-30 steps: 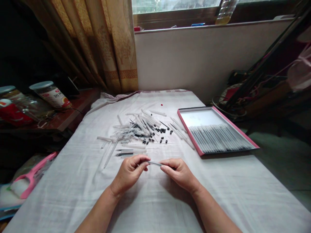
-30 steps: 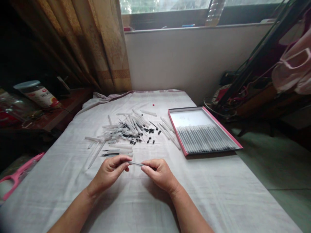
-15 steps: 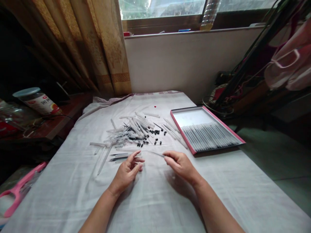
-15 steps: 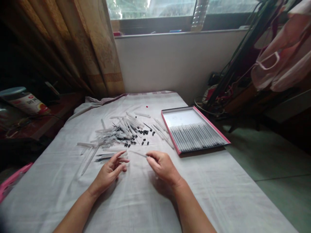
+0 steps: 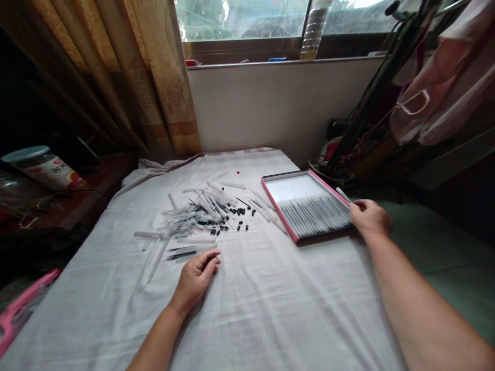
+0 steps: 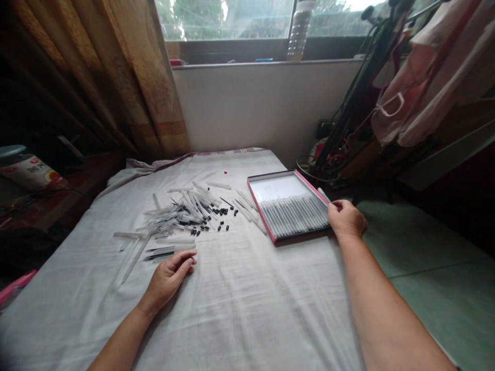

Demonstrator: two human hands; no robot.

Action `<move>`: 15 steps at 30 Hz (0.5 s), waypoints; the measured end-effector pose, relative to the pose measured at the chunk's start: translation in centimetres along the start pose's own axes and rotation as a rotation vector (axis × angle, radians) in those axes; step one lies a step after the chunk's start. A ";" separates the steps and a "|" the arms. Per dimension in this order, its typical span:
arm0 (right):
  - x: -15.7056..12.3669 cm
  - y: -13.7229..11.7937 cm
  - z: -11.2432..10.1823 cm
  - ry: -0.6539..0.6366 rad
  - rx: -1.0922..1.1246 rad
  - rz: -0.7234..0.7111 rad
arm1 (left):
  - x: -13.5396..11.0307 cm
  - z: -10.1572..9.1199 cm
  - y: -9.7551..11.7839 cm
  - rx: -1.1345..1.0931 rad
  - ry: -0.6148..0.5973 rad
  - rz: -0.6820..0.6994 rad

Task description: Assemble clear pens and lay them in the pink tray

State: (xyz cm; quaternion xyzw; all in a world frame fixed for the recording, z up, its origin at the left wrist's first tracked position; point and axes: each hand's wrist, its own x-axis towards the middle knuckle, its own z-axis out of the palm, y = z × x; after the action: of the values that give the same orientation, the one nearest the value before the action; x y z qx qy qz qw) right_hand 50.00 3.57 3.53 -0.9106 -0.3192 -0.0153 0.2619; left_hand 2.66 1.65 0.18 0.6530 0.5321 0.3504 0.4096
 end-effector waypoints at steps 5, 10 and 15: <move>0.7 -0.2 1.4 0.003 -0.130 -0.051 | 0.0 0.1 0.0 0.029 0.021 0.012; 1.1 -0.4 2.0 0.007 -0.200 -0.140 | 0.1 0.1 0.0 0.055 0.032 0.041; 1.4 0.2 1.9 -0.070 -0.259 -0.144 | 0.1 0.0 0.1 0.050 0.030 0.038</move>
State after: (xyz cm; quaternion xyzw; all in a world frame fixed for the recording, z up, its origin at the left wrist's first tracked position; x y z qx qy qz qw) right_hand 50.99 5.19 2.06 -0.9115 -0.3881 -0.0435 0.1290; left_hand 2.70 1.75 0.26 0.6675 0.5343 0.3546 0.3784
